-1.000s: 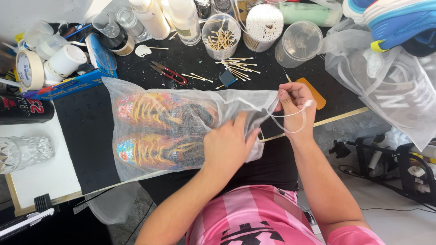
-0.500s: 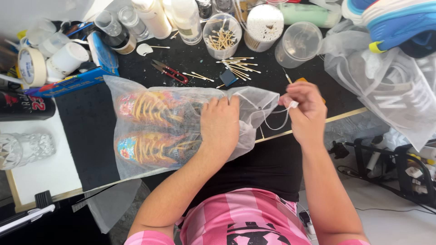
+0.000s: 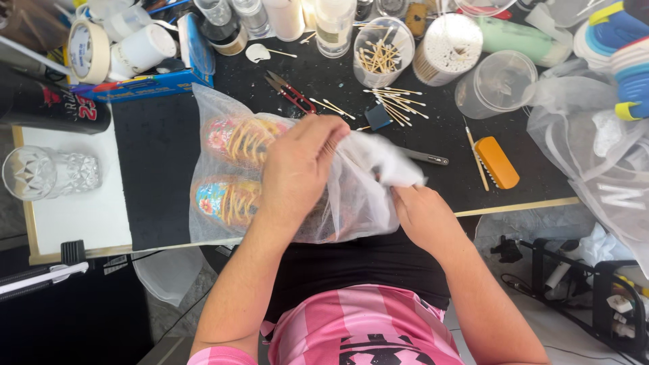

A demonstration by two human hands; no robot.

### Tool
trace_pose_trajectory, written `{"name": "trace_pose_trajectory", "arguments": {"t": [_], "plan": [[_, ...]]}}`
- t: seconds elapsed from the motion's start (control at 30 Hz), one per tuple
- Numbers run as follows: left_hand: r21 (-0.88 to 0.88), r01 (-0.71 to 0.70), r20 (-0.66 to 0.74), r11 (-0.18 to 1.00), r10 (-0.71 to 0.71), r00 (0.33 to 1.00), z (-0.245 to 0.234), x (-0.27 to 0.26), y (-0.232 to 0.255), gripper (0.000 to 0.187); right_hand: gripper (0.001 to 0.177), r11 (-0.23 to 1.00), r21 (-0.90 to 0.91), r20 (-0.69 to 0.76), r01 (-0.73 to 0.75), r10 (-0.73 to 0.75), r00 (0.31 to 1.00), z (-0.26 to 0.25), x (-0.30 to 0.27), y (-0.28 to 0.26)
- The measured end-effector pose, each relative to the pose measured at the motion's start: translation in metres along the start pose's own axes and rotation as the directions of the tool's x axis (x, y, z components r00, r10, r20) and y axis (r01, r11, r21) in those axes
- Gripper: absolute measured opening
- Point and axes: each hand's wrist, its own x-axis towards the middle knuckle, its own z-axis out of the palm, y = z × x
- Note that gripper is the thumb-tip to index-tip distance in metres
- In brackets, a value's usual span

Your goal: The person cleans a pair of white sneakers using a utility knife to scrape the sole, a cotton swab to clean crevices, and a blue sponge to wipe the upper. They then place the sneakers into a white mesh bag and tie it shut.

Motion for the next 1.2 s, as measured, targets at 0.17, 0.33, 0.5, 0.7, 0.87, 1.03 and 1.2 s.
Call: {"name": "trace_pose_trajectory", "arguments": {"t": [0.17,0.33,0.5,0.7,0.87,1.03,1.2], "plan": [[-0.214,0.254,0.018,0.943,-0.256,0.967,-0.020,0.008,-0.007,0.010,0.022,0.979,-0.176,0.182,-0.102,0.134,0.974,0.002,0.004,-0.008],[0.092,0.133,-0.247,0.987,-0.107,0.963,-0.069,-0.023,-0.051,0.015,0.024,0.939,0.005,-0.012,0.343,-0.343,0.939,0.001,0.017,-0.030],[0.104,0.649,-0.378,0.753,-0.574,0.726,-0.104,-0.089,-0.111,0.031,0.059,0.813,-0.250,0.041,0.525,-0.533,0.845,0.012,0.025,-0.032],[-0.133,0.770,-0.220,0.624,-0.776,0.591,-0.097,-0.125,-0.139,0.035,0.052,0.914,-0.233,0.319,0.332,-0.251,0.914,0.032,0.050,-0.037],[-0.362,0.748,-0.199,0.556,-0.830,0.521,-0.084,-0.117,-0.158,0.027,0.050,0.910,-0.219,0.374,0.352,-0.255,0.892,0.033,0.067,-0.041],[-0.495,0.612,-0.296,0.617,-0.782,0.549,-0.070,-0.122,-0.182,0.023,0.047,0.903,-0.179,0.392,0.391,-0.299,0.870,0.029,0.074,-0.040],[-0.556,0.572,-0.262,0.603,-0.780,0.568,-0.063,-0.129,-0.181,0.025,0.045,0.899,-0.087,0.363,0.430,-0.373,0.853,0.009,0.069,-0.035]]}}
